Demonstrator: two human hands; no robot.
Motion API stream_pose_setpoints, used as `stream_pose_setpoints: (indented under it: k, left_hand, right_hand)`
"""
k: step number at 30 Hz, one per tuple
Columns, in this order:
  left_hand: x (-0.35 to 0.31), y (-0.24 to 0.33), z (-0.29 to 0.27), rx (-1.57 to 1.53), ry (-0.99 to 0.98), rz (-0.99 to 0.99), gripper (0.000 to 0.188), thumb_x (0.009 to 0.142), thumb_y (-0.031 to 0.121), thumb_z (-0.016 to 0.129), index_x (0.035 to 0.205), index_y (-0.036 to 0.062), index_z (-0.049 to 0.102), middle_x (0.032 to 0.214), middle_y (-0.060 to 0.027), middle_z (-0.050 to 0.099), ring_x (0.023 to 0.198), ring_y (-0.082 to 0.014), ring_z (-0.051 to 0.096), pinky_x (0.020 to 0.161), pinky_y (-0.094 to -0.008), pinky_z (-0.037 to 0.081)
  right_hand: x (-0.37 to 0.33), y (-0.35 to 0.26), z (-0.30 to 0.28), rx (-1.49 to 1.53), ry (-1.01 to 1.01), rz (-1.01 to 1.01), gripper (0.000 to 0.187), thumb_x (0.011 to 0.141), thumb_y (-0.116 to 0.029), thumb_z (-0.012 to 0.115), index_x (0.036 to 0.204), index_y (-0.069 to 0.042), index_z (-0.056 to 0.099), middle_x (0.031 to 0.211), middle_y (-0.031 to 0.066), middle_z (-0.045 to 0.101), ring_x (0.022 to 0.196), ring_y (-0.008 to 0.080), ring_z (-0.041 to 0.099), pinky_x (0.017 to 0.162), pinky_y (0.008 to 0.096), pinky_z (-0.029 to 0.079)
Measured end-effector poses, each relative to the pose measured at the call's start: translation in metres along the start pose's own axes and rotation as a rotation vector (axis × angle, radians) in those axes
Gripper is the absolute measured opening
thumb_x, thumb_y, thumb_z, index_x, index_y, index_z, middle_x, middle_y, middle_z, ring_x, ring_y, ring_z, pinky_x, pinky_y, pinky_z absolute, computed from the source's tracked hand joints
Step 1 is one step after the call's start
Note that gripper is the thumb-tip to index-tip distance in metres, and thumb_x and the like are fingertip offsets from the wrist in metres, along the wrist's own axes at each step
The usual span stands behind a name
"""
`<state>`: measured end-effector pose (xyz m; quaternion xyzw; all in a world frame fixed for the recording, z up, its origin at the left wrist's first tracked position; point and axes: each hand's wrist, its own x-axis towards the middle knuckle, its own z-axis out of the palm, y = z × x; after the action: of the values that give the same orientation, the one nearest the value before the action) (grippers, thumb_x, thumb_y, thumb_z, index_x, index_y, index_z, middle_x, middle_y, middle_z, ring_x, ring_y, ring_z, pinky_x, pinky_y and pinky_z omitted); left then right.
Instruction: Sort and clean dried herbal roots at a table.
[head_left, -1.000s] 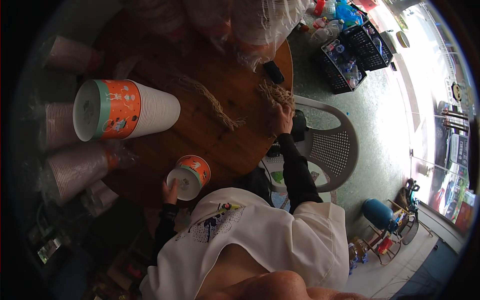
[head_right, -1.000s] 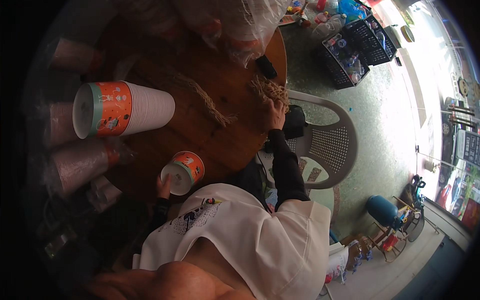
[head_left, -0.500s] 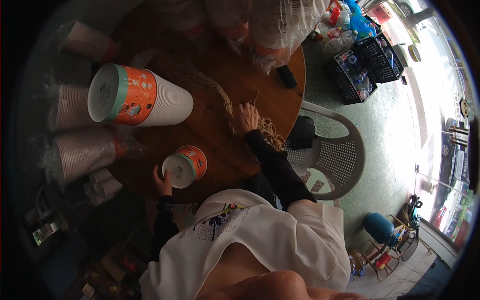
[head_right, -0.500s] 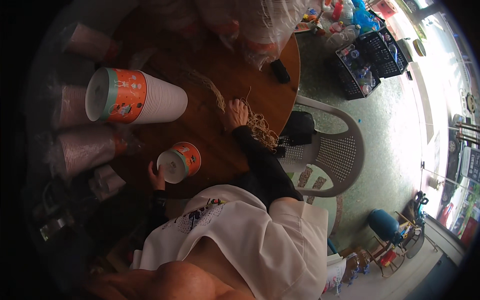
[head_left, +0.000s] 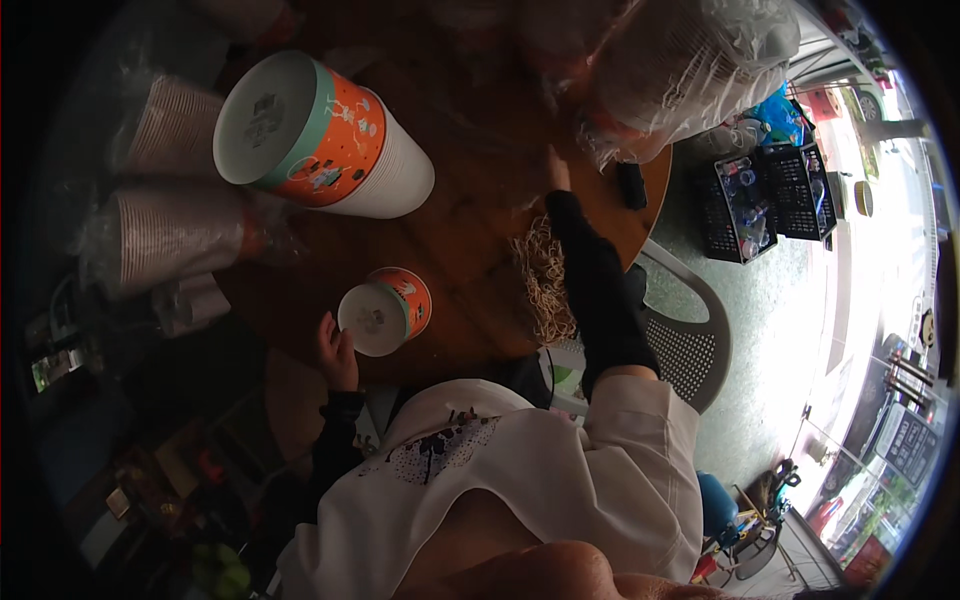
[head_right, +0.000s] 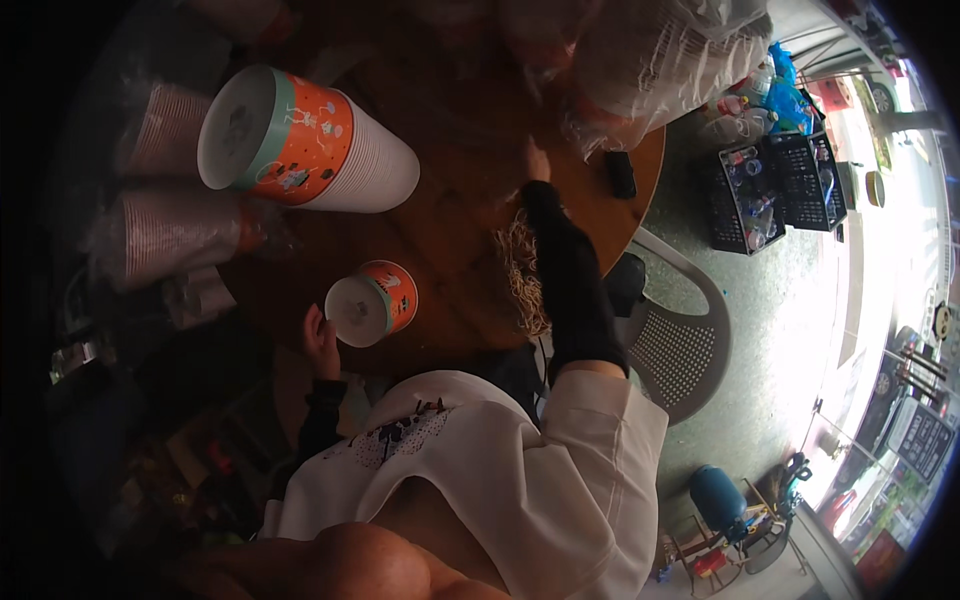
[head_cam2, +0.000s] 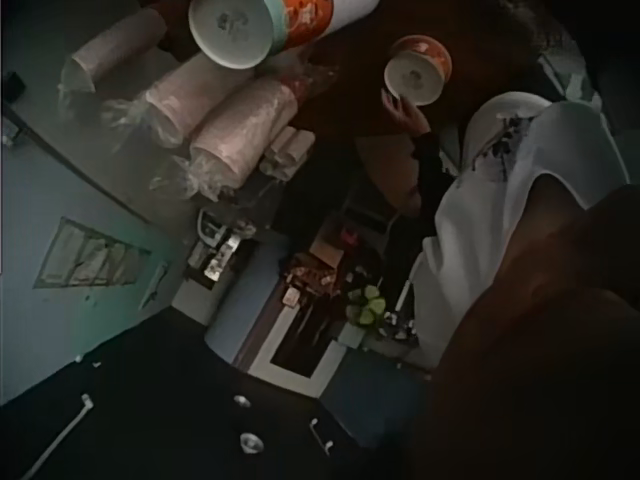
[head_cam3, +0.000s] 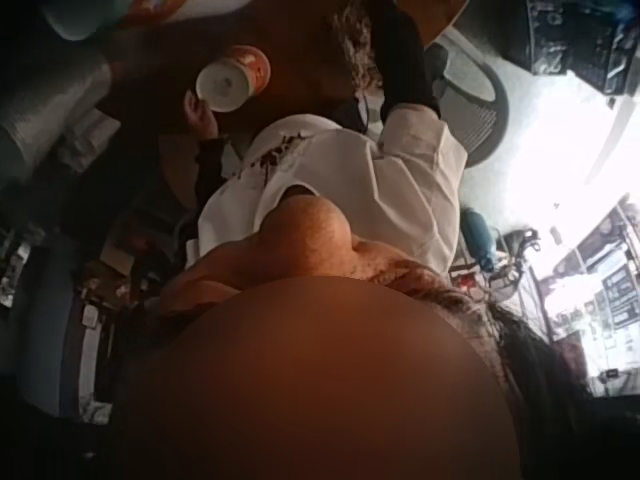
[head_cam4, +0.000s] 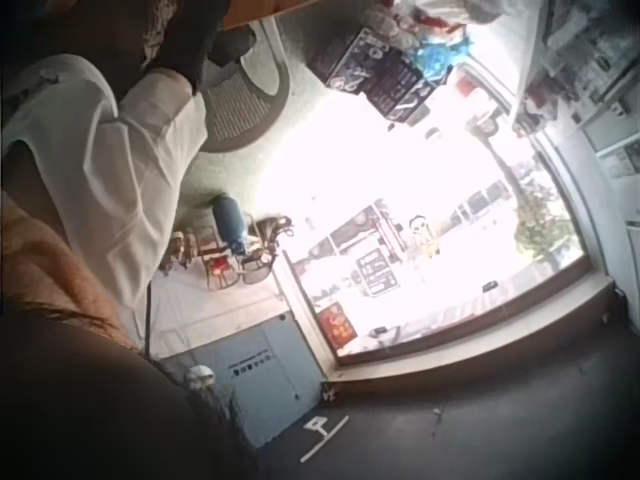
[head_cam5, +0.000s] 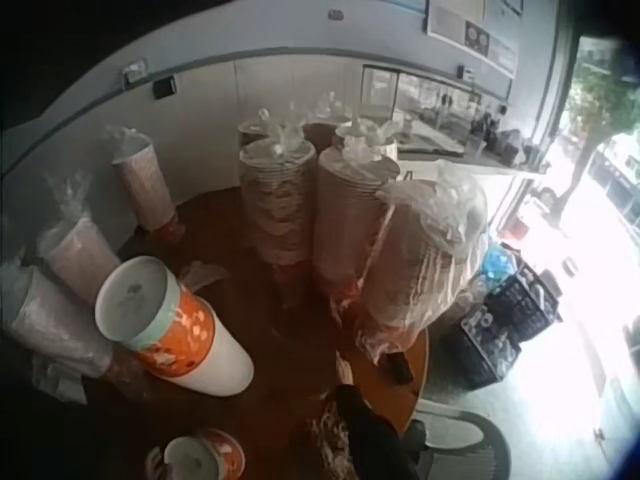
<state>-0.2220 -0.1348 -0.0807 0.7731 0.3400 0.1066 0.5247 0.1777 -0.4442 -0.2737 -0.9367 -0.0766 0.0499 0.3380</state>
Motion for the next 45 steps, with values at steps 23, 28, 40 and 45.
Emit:
stream_pose_setpoints:
  k: [23, 28, 40, 45]
  left_hand:
    - [0.028, 0.008, 0.007, 0.721, -0.255, 0.507, 0.076, 0.067, 0.023, 0.073, 0.132, 0.0144, 0.034, 0.134, -0.0187, 0.032, 0.124, -0.0363, 0.032, 0.098, -0.0477, 0.032]
    - [0.009, 0.001, -0.008, 0.697, -0.159, 0.457, 0.071, 0.069, 0.02, 0.071, 0.13, 0.0122, 0.037, 0.133, -0.0195, 0.033, 0.124, -0.0361, 0.031, 0.099, -0.0456, 0.032]
    - [-0.019, 0.021, 0.035, 0.548, -0.062, 0.396, 0.052, 0.079, 0.014, 0.059, 0.127, 0.0067, 0.04, 0.13, -0.0143, 0.04, 0.124, -0.0325, 0.035, 0.099, -0.0445, 0.033]
    - [-0.03, 0.048, 0.049, 0.594, -0.036, 0.317, 0.048, 0.081, 0.011, 0.056, 0.126, 0.0067, 0.041, 0.129, -0.0146, 0.042, 0.122, -0.0327, 0.037, 0.099, -0.0444, 0.034]
  right_hand:
    - [-0.228, -0.103, 0.008, 0.474, -0.287, 0.183, 0.055, 0.073, -0.016, 0.066, 0.122, -0.005, 0.044, 0.116, 0.0154, 0.052, 0.105, 0.0283, 0.051, 0.084, 0.037, 0.045]
    - [-0.184, -0.154, -0.078, 0.831, -0.606, 0.142, 0.046, 0.079, -0.019, 0.063, 0.122, -0.009, 0.048, 0.116, 0.0119, 0.055, 0.103, 0.0267, 0.055, 0.081, 0.0339, 0.045]
    - [-0.023, 0.102, -0.152, -0.264, 0.239, 0.366, 0.036, 0.068, -0.033, 0.066, 0.092, -0.005, 0.063, 0.087, 0.0165, 0.063, 0.088, 0.033, 0.058, 0.078, 0.0423, 0.045]
    - [0.013, 0.115, -0.159, -0.184, 0.325, 0.479, 0.036, 0.069, -0.033, 0.066, 0.09, -0.004, 0.064, 0.089, 0.0177, 0.063, 0.086, 0.0328, 0.06, 0.075, 0.0406, 0.047]
